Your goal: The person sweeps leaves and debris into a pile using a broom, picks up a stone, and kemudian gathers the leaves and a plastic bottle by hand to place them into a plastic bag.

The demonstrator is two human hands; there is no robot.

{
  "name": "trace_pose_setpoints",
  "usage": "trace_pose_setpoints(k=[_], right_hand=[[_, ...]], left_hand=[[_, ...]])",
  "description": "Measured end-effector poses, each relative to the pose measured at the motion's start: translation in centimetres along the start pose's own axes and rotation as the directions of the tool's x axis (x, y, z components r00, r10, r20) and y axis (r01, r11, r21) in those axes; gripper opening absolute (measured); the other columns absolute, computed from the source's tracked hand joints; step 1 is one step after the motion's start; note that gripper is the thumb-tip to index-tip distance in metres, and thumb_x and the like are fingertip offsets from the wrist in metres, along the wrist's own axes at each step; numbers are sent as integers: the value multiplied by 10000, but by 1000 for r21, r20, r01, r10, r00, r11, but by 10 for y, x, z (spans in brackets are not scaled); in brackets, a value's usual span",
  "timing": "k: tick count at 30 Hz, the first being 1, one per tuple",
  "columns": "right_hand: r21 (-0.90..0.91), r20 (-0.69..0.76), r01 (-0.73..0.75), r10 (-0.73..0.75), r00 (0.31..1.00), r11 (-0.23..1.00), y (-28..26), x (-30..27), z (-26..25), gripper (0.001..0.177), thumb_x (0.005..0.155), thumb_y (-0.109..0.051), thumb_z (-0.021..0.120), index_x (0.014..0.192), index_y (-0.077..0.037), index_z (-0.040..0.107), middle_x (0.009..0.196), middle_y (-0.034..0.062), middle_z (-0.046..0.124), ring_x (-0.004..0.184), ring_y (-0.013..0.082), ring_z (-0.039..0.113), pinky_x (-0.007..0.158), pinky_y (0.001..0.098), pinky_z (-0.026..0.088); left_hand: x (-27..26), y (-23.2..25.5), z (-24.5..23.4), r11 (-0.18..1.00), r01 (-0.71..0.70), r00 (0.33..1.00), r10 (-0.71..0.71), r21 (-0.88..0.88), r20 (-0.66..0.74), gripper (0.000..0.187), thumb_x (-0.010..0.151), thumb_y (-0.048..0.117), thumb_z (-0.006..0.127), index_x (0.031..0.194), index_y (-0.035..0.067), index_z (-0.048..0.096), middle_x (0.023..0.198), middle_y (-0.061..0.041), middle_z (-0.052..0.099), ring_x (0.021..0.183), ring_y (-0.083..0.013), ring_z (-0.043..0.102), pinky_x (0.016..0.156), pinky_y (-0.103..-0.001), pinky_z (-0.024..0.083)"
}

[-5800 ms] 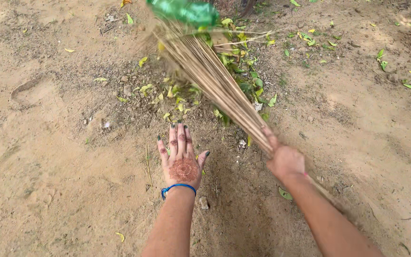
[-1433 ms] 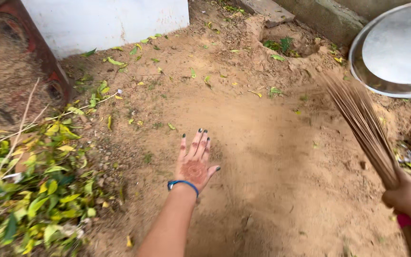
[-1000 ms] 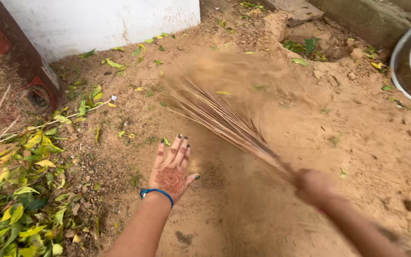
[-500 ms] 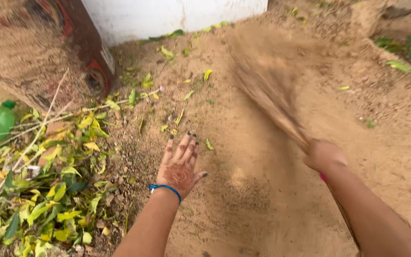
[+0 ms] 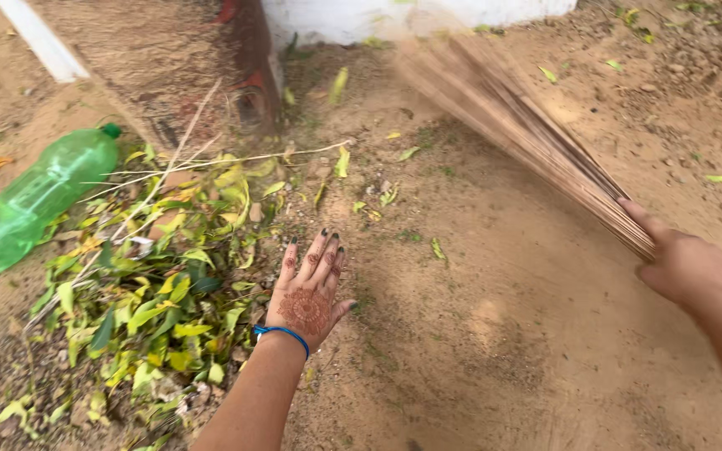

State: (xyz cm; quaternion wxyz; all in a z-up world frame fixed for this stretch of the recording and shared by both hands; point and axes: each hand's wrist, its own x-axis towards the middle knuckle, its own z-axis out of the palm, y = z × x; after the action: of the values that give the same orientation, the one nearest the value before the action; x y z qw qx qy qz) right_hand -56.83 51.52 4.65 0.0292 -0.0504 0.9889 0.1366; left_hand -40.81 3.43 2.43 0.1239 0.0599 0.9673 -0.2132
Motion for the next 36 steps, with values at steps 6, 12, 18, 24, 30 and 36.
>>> trace_pose_setpoints(k=[6, 12, 18, 24, 30, 36], right_hand=[[158, 430, -174, 91, 898, 972, -151, -3, -46, 618, 1007, -133, 550, 1552, -323, 329, 826, 72, 660, 598, 125, 582, 444, 234, 479], [-15, 394, 305, -274, 877, 952, -192, -118, 4, 931, 935, -80, 555, 1598, -427, 1, 953, 93, 603, 564, 152, 600, 462, 229, 530], [-78, 384, 117, -78, 920, 990, -99, -185, 28, 805, 918, -303, 573, 1567, -490, 135, 1252, -22, 643, 825, 196, 720, 761, 375, 637], [-37, 346, -283, 278, 896, 958, -78, -207, 4, 1026, 898, -269, 682, 1730, -428, 104, 1028, 101, 791, 748, 198, 724, 659, 338, 613], [90, 305, 154, -174, 936, 984, -206, -289, 66, 397, 745, -211, 722, 1140, -220, 696, 984, 35, 675, 780, 126, 672, 703, 296, 608], [37, 445, 257, -246, 861, 966, -231, -318, -15, 501, 916, -45, 446, 1355, -259, 558, 1104, 89, 661, 768, 152, 684, 644, 269, 633]], left_hand=[[-32, -14, 13, 999, -45, 999, 44, 22, 24, 793, 998, 626, 196, 1591, 100, 158, 1669, -98, 50, 1530, -301, -42, 1197, -572, 8], [-64, -25, 31, 990, 99, 993, -104, -104, -47, 776, 997, 622, 233, 1555, 83, 199, 1675, -71, 74, 1535, -290, -2, 1193, -558, 31], [-115, -47, 60, 910, 302, 943, -329, -284, -52, 818, 977, 602, 329, 1586, 79, 172, 1660, -73, 114, 1524, -243, 54, 1198, -514, 63], [-161, -70, 96, 867, 409, 909, -415, -284, 40, 808, 987, 628, 283, 1584, 101, 147, 1669, -82, 87, 1527, -256, 42, 1202, -506, 76], [-179, -82, 123, 771, 538, 840, -525, -341, 140, 810, 987, 625, 267, 1585, 98, 128, 1668, -90, 57, 1530, -265, 23, 1198, -518, 59], [-168, -63, 107, 685, 516, 831, -545, -514, 109, 809, 991, 615, 279, 1577, 78, 129, 1658, -107, 50, 1518, -275, 0, 1190, -536, 26]])
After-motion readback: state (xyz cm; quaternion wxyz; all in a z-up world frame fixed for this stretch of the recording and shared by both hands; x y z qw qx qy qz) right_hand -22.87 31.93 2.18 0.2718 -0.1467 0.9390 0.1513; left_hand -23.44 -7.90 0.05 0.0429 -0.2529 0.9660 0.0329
